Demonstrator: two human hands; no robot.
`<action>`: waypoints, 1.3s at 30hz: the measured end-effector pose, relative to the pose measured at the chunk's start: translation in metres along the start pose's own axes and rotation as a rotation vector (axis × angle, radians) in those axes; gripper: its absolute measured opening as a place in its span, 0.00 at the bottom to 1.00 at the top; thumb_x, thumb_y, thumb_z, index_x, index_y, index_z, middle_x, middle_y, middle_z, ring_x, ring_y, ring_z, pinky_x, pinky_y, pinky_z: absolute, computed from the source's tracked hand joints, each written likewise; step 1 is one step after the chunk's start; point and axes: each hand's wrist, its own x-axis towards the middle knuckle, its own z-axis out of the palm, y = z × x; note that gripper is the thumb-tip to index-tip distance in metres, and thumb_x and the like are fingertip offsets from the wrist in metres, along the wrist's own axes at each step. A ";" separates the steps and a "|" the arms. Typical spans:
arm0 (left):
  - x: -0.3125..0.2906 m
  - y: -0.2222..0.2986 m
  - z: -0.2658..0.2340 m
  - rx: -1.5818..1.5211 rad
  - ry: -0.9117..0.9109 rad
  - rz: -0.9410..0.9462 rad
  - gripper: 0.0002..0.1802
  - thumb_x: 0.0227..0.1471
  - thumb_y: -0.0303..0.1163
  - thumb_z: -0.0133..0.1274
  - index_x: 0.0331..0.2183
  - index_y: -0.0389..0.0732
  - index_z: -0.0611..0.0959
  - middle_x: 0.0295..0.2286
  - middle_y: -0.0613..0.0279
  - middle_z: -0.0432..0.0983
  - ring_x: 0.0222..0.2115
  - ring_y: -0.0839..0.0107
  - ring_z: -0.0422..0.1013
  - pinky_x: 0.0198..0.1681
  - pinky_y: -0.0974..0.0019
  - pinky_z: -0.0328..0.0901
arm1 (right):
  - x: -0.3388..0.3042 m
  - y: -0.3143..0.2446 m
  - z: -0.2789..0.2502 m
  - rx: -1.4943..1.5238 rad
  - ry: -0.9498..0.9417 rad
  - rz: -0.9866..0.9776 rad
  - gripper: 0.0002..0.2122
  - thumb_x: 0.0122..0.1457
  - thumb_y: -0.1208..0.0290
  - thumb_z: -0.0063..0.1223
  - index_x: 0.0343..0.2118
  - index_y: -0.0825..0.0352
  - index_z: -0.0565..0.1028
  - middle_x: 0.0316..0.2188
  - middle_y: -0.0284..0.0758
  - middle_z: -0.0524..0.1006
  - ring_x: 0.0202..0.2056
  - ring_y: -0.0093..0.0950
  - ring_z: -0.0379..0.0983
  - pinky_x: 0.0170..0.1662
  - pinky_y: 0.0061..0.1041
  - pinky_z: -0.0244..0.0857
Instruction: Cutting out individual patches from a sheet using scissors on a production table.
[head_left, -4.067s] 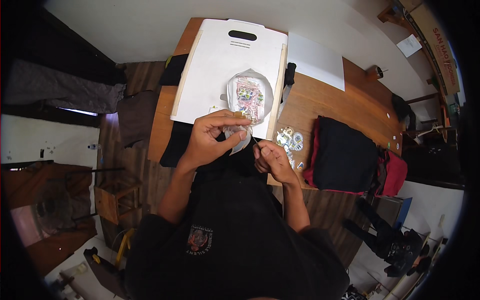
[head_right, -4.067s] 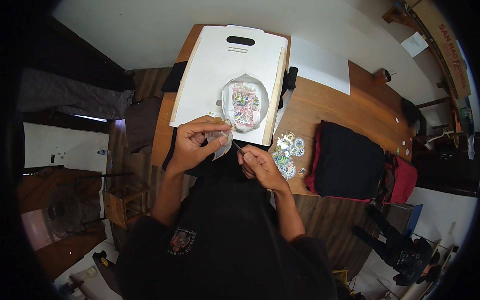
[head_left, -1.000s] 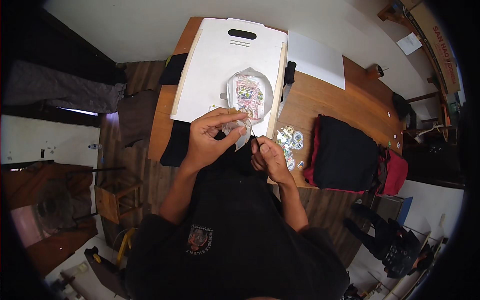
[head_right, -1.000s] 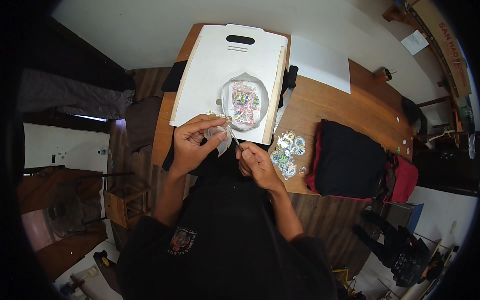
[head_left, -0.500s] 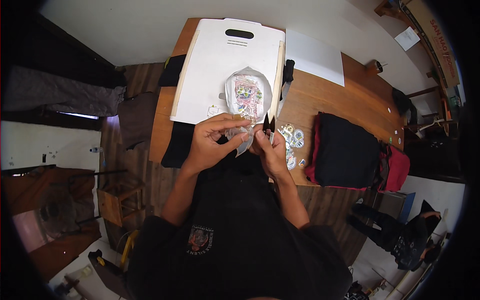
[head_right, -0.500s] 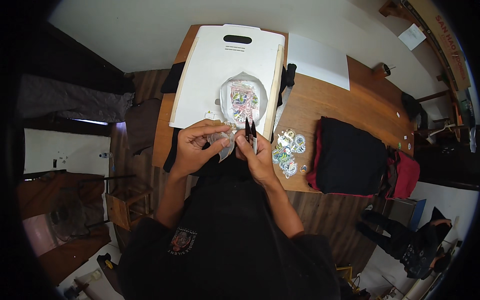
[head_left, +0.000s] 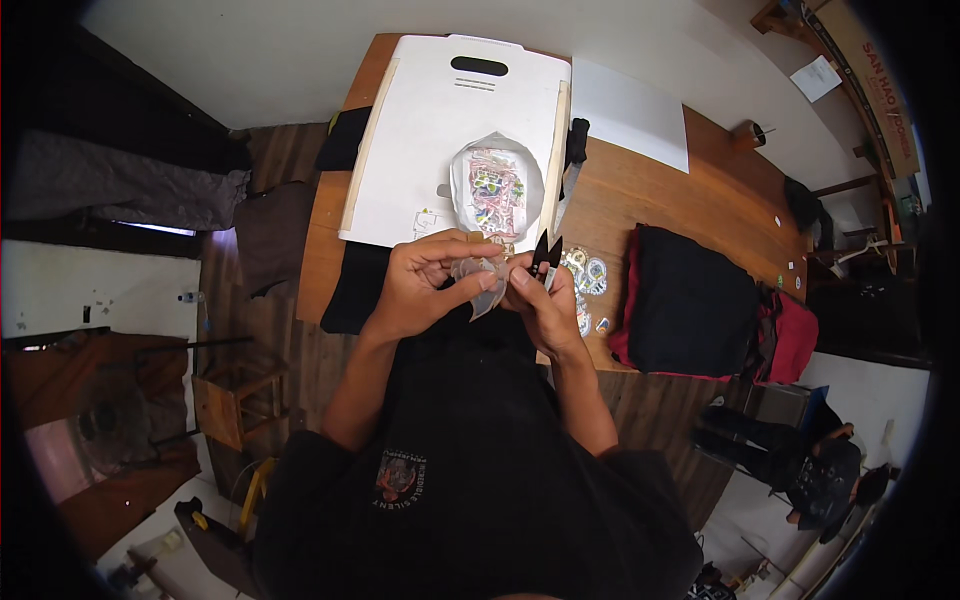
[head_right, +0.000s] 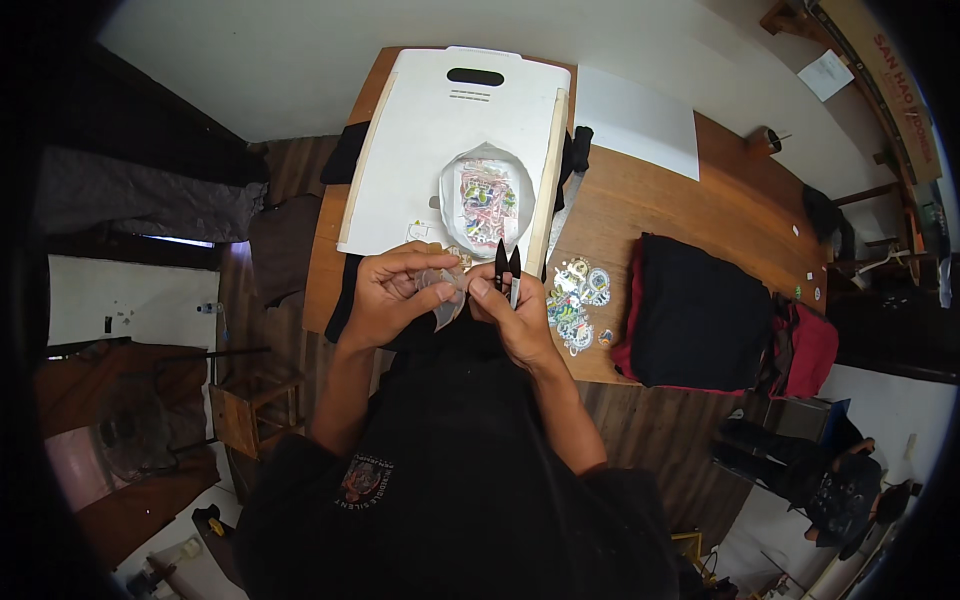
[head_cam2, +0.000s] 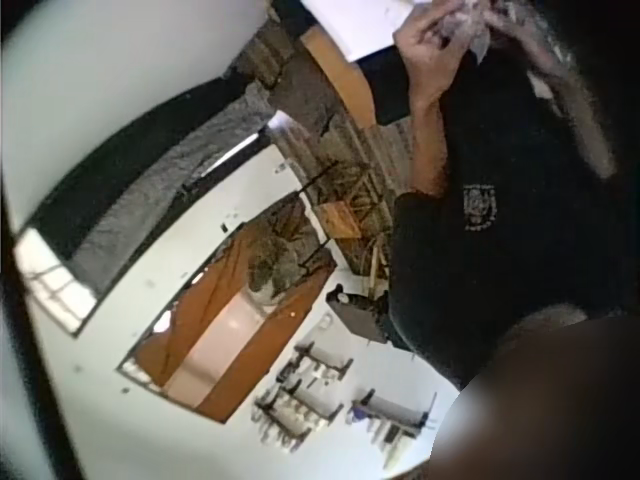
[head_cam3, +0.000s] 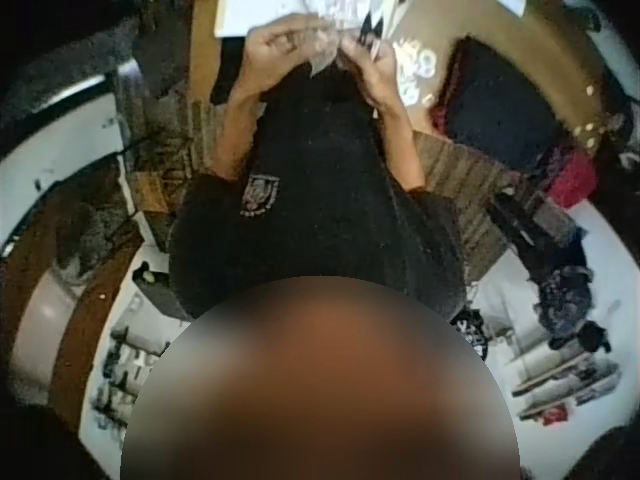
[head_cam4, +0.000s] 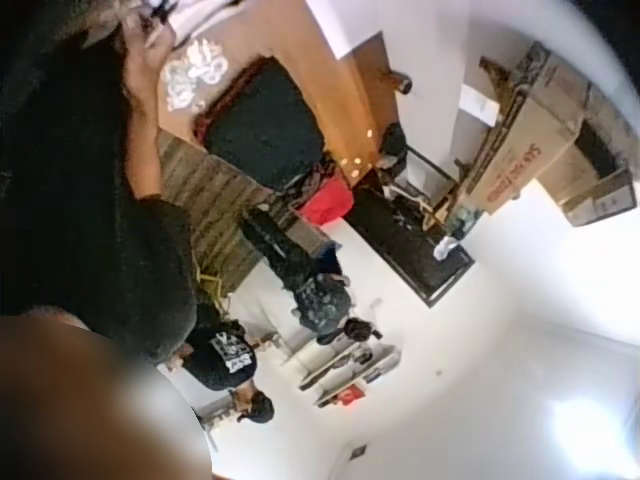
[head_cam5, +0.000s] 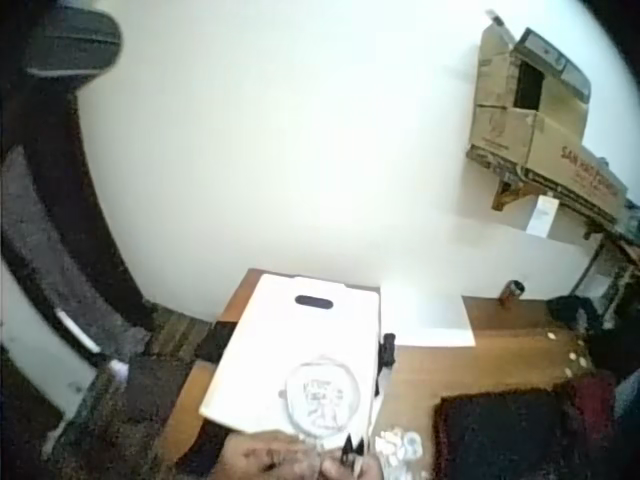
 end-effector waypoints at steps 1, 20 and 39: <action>0.000 0.000 0.000 -0.001 0.001 0.000 0.18 0.49 0.13 0.57 0.45 0.26 0.79 0.39 0.52 0.76 0.42 0.69 0.74 0.46 0.71 0.70 | 0.000 0.000 -0.001 -0.001 0.000 0.000 0.09 0.62 0.69 0.53 0.35 0.72 0.75 0.18 0.23 0.65 0.18 0.13 0.55 0.23 0.16 0.48; -0.002 0.002 0.001 0.011 0.016 -0.001 0.18 0.48 0.13 0.57 0.44 0.26 0.79 0.39 0.53 0.76 0.41 0.71 0.74 0.45 0.72 0.70 | -0.001 0.002 -0.003 -0.152 0.012 -0.036 0.10 0.60 0.69 0.56 0.36 0.72 0.76 0.19 0.22 0.67 0.21 0.12 0.57 0.24 0.15 0.51; -0.001 0.004 0.000 -0.031 -0.026 -0.028 0.17 0.50 0.15 0.57 0.44 0.26 0.79 0.36 0.53 0.76 0.38 0.71 0.75 0.43 0.71 0.71 | -0.003 0.000 -0.002 -0.127 -0.012 -0.061 0.09 0.59 0.71 0.58 0.36 0.72 0.76 0.20 0.25 0.71 0.21 0.12 0.61 0.24 0.13 0.54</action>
